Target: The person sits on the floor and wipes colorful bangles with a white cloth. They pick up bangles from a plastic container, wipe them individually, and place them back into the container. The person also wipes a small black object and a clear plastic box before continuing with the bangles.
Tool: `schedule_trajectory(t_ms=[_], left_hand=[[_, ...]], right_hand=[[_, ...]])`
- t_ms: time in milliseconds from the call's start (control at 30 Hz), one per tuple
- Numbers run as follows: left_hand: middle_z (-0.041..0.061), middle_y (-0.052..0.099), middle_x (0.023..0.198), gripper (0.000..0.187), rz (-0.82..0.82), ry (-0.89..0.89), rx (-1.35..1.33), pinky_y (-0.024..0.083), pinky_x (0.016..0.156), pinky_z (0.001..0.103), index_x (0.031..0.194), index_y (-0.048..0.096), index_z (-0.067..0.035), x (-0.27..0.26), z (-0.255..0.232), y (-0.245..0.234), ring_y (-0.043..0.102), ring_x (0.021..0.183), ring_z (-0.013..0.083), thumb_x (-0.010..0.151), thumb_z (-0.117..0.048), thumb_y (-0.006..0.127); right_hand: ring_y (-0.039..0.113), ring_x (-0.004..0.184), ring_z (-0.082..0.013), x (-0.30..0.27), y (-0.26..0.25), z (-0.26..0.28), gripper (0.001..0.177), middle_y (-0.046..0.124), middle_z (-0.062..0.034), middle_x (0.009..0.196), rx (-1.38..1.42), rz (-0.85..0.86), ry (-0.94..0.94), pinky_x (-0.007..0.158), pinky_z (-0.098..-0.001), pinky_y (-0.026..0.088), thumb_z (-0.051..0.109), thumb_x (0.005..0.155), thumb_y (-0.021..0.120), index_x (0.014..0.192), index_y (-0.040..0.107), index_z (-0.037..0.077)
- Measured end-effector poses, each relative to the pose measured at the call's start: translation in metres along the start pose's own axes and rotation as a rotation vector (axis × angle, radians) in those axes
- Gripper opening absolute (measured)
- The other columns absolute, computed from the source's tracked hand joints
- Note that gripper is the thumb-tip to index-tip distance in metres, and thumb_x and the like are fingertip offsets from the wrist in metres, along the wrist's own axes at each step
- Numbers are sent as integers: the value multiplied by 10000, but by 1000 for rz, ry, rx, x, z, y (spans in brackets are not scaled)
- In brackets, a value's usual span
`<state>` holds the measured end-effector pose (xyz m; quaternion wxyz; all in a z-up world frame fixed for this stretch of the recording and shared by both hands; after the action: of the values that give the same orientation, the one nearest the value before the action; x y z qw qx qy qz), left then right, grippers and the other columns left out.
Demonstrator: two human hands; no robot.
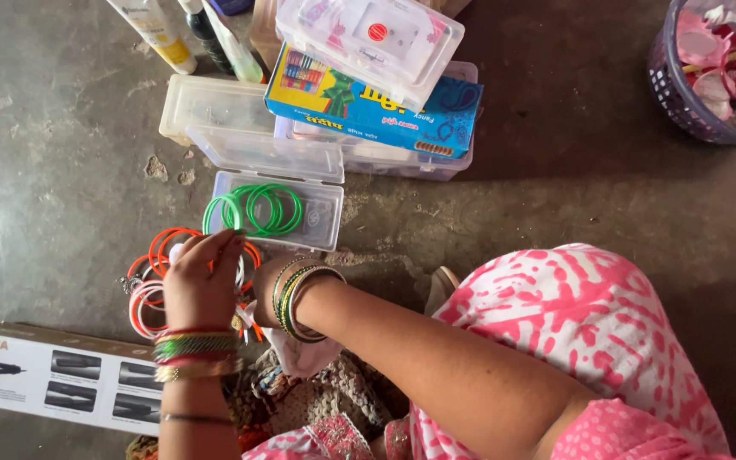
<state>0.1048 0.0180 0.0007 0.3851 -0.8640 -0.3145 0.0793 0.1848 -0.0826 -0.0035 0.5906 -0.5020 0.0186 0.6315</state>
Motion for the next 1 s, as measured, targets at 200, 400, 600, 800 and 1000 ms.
schedule_trajectory(t_ms=[200, 400, 600, 800, 1000], left_hand=[[135, 729, 1012, 211, 66, 157, 244, 508, 888, 453, 1017, 795, -72, 29, 7, 32, 656, 980, 351, 956, -256, 711], [143, 723, 1116, 234, 165, 171, 321, 413, 1077, 503, 1070, 783, -90, 50, 20, 49, 648, 1043, 369, 912, -246, 709], [188, 687, 1217, 308, 106, 150, 171, 491, 984, 470, 1222, 724, -50, 41, 25, 37, 625, 1147, 384, 950, -159, 628], [177, 714, 1180, 341, 180, -16, 343, 524, 946, 466, 1187, 742, -87, -11, 56, -53, 663, 1092, 387, 907, -73, 548], [150, 706, 1173, 315, 85, -195, 613, 477, 963, 495, 1154, 755, -141, -49, 62, -75, 638, 1096, 379, 868, -230, 661]], right_hand=[[735, 1054, -315, 19, 11, -15, 348, 746, -183, 1145, -107, 30, -32, 925, -441, 573, 344, 892, 657, 1102, 781, 96], [733, 1083, -303, 28, 17, -17, 330, 736, -164, 1193, -137, 42, -69, 938, -446, 574, 287, 904, 629, 1144, 772, 112], [719, 1098, -304, 25, 7, -17, 395, 722, -155, 1212, -107, 74, -18, 945, -439, 571, 403, 901, 651, 1153, 759, 118], [697, 1130, -338, 4, 1, -12, 492, 718, -213, 1200, 20, -28, 13, 985, -435, 548, 480, 871, 692, 1129, 767, 67], [690, 1140, -348, -3, -1, -5, 510, 708, -222, 1204, -7, -4, 22, 989, -440, 544, 484, 858, 686, 1127, 760, 58]])
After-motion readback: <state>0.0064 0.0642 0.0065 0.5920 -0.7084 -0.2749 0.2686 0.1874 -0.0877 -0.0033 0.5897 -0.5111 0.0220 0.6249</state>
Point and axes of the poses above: each hand's wrist, its own x-axis towards the middle knuckle, its own y-axis out of the palm, z = x × y, the point moved 2 cm from there along x, towards the middle knuckle
